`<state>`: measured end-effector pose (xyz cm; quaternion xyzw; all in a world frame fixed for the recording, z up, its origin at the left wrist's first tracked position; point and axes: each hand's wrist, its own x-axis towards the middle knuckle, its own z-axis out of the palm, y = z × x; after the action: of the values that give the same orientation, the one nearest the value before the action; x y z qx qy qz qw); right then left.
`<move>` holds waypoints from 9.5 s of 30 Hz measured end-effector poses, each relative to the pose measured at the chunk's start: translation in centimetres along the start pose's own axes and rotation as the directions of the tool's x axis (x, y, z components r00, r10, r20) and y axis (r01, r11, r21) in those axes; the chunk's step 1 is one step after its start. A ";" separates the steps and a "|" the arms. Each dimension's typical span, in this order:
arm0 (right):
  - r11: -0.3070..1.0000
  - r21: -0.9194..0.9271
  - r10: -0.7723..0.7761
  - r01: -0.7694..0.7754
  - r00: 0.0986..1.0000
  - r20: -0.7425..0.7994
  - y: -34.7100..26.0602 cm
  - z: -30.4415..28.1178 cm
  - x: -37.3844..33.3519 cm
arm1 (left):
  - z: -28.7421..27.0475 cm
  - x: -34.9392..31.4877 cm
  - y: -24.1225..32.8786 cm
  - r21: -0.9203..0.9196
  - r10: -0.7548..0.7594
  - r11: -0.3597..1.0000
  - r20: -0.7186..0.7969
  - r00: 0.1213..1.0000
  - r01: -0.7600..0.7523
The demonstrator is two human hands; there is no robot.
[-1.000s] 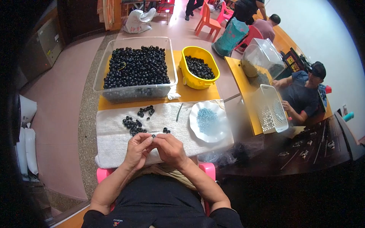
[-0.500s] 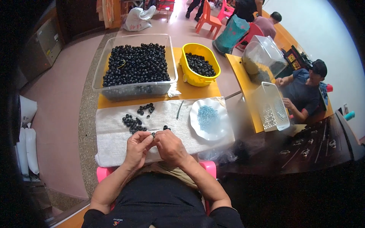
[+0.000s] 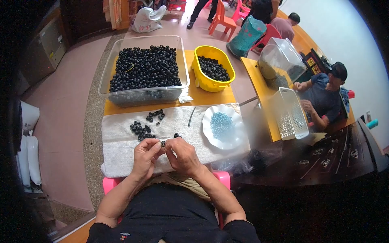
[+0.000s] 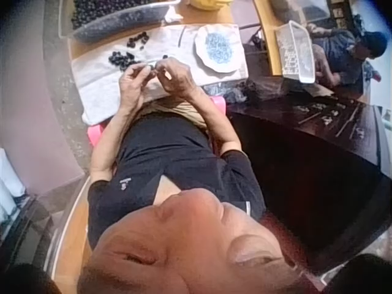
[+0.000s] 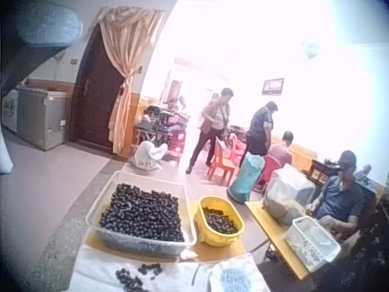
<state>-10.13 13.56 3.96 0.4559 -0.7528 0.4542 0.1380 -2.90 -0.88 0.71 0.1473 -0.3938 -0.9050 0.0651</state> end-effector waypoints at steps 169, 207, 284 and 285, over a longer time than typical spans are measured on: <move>0.832 -0.528 0.410 -0.171 0.831 0.377 8.7 -12.3 1.2 | 0.6 -0.6 -0.5 0.056 -0.152 0.987 0.013 0.988 0.151; 0.726 -0.640 0.493 -0.251 0.839 0.230 10.6 -12.3 -0.2 | 0.6 -0.6 -0.6 0.078 -0.173 0.982 0.000 0.985 0.173; 0.673 -0.712 0.622 -0.198 0.674 0.400 10.4 -12.7 1.3 | 1.1 -0.8 -0.6 0.049 -0.173 0.984 -0.018 0.985 0.174; 0.683 -0.702 0.613 -0.202 0.681 0.400 10.7 -12.8 1.0 | 1.1 -0.8 -0.6 0.050 -0.174 0.983 -0.018 0.985 0.175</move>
<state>-22.00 25.15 5.63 0.3148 -0.9447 0.0358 -0.0851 -2.50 0.46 1.13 0.1888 -0.4019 -0.8959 -0.0155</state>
